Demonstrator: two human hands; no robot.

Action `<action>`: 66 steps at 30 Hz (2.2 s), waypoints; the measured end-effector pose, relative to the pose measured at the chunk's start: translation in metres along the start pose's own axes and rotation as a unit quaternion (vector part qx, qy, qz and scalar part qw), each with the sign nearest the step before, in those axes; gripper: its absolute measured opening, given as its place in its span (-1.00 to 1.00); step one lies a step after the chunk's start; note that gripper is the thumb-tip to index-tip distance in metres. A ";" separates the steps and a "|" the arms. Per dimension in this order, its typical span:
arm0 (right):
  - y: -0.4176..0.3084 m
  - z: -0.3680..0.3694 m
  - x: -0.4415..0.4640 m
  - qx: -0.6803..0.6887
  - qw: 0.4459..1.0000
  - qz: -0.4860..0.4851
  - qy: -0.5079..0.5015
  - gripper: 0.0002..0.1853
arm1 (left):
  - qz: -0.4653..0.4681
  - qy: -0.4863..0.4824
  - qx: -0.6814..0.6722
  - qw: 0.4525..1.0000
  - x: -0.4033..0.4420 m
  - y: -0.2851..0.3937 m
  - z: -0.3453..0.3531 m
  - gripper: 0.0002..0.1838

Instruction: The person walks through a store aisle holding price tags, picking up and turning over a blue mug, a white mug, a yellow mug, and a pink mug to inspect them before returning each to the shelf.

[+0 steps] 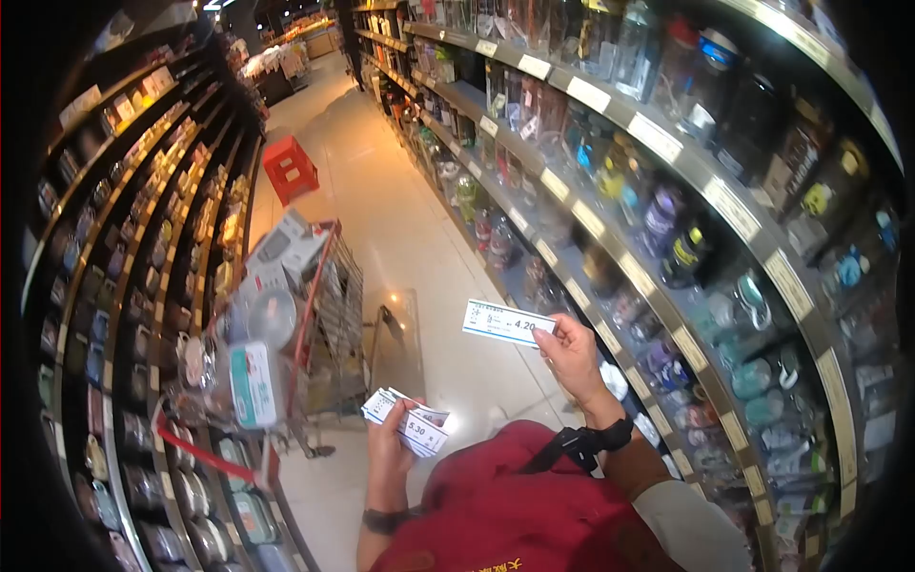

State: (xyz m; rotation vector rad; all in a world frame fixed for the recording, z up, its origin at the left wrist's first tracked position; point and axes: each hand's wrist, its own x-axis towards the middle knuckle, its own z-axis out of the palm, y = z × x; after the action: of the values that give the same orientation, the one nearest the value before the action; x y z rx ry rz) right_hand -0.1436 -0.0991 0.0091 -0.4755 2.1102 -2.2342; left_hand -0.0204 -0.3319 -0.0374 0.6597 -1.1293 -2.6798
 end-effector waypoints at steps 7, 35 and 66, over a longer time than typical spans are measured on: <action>0.024 0.033 0.126 0.009 0.999 -0.001 -0.052 -0.90 | -0.001 0.023 -0.004 1.000 0.111 0.040 0.020 -0.82; 0.136 0.161 0.489 -0.095 0.993 0.073 0.006 -0.86 | -0.053 -0.013 0.021 0.998 0.535 0.196 0.073 -0.91; 0.207 0.174 0.770 -0.082 0.987 0.136 0.012 -0.79 | -0.120 -0.161 0.102 0.974 0.877 0.248 0.177 -0.83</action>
State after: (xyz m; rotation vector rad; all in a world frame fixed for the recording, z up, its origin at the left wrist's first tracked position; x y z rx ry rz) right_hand -0.8729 -0.4613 -0.0352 -0.1512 2.2261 -1.9388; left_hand -0.8868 -0.6638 -0.0456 0.4204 -1.5100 -2.9822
